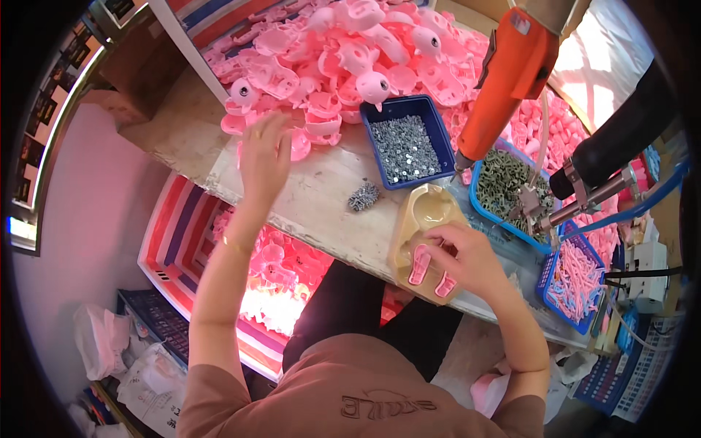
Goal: Assembling plastic toy pig components by attaching eyes and ears, then using a heat tool and mechanical tool to secure parts.
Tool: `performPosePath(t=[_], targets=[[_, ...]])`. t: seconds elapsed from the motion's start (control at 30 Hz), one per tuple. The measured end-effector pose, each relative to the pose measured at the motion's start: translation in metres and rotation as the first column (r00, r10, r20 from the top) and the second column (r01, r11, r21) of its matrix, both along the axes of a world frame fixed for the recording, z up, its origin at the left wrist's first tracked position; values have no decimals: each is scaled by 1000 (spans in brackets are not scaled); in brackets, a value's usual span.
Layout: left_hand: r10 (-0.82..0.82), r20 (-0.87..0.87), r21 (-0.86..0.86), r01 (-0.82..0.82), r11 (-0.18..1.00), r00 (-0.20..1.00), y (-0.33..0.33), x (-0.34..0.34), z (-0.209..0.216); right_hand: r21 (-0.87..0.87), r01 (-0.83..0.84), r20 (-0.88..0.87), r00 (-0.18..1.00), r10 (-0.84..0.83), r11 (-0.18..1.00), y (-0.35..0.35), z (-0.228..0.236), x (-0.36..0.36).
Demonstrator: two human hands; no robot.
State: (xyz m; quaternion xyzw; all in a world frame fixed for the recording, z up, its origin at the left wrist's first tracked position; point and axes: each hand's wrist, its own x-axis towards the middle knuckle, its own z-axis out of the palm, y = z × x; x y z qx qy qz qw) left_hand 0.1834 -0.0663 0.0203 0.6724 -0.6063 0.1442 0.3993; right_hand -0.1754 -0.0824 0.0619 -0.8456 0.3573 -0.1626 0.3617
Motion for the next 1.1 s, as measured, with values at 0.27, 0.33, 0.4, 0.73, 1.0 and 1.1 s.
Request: performPosePath(t=[0.27,0.33,0.4,0.73,1.0,1.1], targets=[[66,333,43,-85,995,941,-62,72,12,105,-69,31,997,66,992,17,-3,-2],[4,328,4,-5,1000,945,-61,67,28,252,28,19,999,-34,967,22,2,-6],[22,293,-237,50,970,956,-54,50,45,222,40,16,999,-44,974,21,1,-12],[-786,267,236,753,615,558,59,-133,61,212,342,172,909,-379,916,5,20,-51],[-835,239,474,691,546,496,47,-216,15,223,432,207,855,-476,874,23,17,-69],[-836,118,514,688,512,535,48,-212,15,144,411,147,891,-430,900,29,13,-79]])
